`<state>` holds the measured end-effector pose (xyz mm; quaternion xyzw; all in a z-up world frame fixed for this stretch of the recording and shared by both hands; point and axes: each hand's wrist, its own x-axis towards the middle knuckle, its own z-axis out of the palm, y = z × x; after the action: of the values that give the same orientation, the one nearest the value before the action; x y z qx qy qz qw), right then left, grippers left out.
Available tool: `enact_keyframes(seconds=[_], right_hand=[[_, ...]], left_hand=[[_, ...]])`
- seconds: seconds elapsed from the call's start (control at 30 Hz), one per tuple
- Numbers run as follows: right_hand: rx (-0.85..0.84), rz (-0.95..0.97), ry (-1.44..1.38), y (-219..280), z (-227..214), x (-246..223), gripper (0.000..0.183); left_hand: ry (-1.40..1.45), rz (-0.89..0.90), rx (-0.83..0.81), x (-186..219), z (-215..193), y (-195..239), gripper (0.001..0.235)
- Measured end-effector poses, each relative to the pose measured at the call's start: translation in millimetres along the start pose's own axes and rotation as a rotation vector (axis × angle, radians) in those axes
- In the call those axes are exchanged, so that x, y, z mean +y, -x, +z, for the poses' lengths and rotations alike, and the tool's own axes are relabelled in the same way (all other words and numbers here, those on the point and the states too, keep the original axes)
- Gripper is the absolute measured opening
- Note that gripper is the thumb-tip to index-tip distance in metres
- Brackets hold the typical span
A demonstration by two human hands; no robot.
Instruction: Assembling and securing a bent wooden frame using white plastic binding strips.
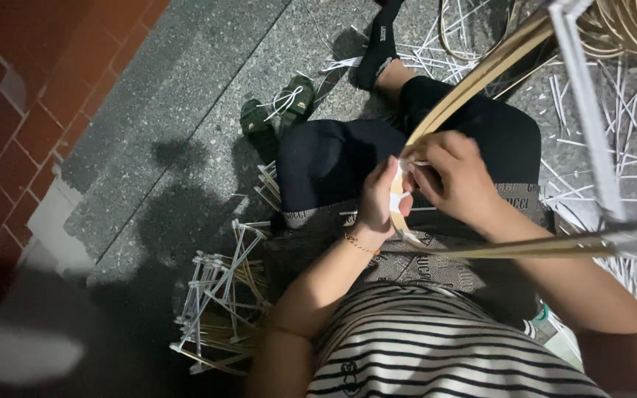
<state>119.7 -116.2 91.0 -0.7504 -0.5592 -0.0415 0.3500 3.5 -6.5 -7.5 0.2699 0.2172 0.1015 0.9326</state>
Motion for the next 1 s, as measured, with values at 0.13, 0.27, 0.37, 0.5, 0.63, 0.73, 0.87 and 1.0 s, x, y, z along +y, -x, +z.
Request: enact_keyframes(seconds=[0.13,0.27,0.37,0.5,0.63,0.73,0.87,1.0], right_hand=[[0.111,-0.063,0.061,5,-6,-16,0.032],[-0.056,0.024,-0.013,2,0,-22,0.020],[-0.112,0.040,0.054,-2,-1,-27,0.019],[-0.169,0.076,0.152,-2,6,-23,0.020],[-0.164,0.052,0.191,-5,8,-17,0.031],[-0.146,0.003,0.147,0,0,-1,0.030],[-0.257,-0.065,-0.305,38,-21,28,0.021],[-0.313,-0.104,-0.390,90,-25,27,0.032]], left_hand=[[-0.047,0.027,0.114,7,9,-5,0.026],[-0.075,0.052,0.161,5,12,-8,0.024],[-0.127,0.155,0.146,-7,3,-11,0.027],[-0.206,0.280,0.134,-19,-4,-20,0.028],[-0.196,0.276,0.149,-13,3,-17,0.027],[-0.257,0.261,0.136,-2,13,-6,0.029],[-0.308,0.002,0.130,-23,-1,-7,0.027],[-0.190,0.017,0.063,-26,-15,-17,0.043]])
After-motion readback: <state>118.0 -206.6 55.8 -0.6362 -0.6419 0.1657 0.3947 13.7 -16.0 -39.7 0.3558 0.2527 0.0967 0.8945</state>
